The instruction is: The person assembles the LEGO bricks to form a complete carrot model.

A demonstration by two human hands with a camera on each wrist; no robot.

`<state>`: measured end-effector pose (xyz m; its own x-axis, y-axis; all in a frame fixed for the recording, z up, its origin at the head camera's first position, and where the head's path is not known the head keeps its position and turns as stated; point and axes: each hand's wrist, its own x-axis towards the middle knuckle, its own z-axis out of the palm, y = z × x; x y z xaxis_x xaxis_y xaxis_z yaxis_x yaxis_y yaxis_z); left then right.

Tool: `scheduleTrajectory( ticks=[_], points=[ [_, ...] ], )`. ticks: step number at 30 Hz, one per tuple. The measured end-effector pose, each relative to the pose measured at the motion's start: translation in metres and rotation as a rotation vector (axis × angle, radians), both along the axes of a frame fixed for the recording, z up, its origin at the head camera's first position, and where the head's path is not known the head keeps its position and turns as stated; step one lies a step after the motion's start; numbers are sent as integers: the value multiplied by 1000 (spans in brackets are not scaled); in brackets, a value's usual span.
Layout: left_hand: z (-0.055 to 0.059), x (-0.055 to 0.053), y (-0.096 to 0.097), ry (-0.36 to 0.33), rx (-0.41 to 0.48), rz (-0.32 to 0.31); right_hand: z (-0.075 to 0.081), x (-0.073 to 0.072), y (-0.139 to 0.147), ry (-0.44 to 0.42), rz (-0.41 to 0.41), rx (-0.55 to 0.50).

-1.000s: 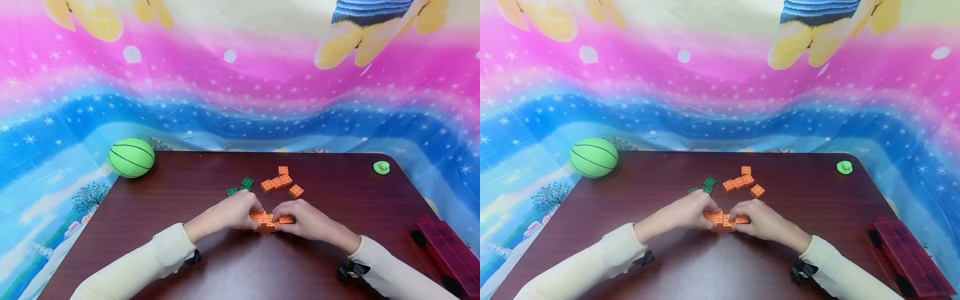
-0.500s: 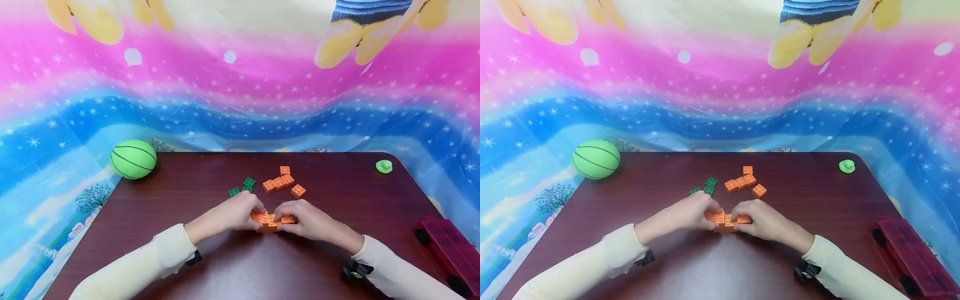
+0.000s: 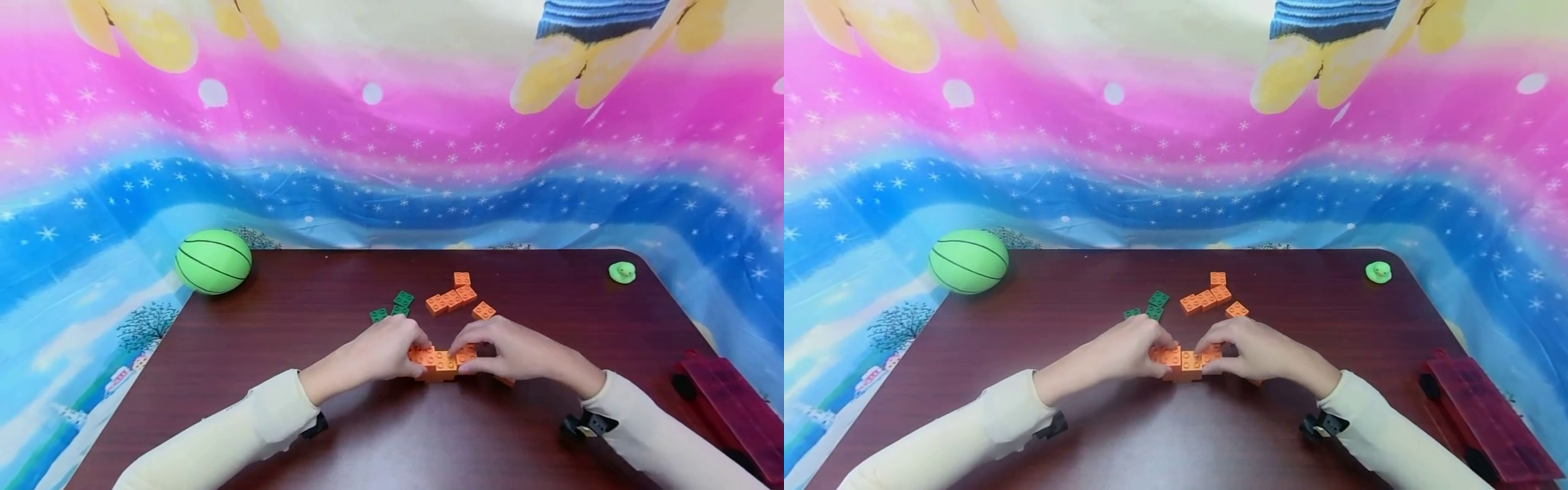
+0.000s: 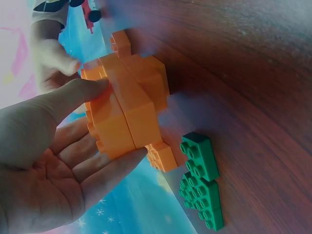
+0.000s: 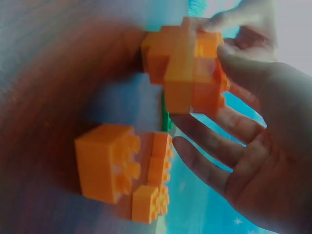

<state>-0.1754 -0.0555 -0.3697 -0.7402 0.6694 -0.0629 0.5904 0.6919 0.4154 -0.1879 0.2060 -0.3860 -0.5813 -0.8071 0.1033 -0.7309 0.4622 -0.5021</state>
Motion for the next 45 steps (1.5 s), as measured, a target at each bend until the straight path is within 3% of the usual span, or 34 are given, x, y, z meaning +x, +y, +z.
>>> scheduleTrajectory(
  ticks=[3,7,10,13,18,31,37,45],
  points=[
    [1,-1,1,4,-2,-1,3,-10,5,100,-120,-13],
    [2,-1,1,5,-5,-7,-2,-28,14,224,-380,3],
    [2,-1,2,2,-12,-8,-7,-38,21,209,-508,49],
    [3,-2,3,2,-20,-10,-13,-43,24,148,-559,106],
    [4,-2,3,7,-24,-15,-23,-47,25,100,-551,152],
    [4,-4,4,4,-32,-18,-34,-55,24,117,-547,60],
    [5,-4,2,3,-31,-15,-16,-45,20,149,-506,-57],
    [3,-2,0,-16,-30,-1,15,-12,8,190,-334,-191]
  ],
)
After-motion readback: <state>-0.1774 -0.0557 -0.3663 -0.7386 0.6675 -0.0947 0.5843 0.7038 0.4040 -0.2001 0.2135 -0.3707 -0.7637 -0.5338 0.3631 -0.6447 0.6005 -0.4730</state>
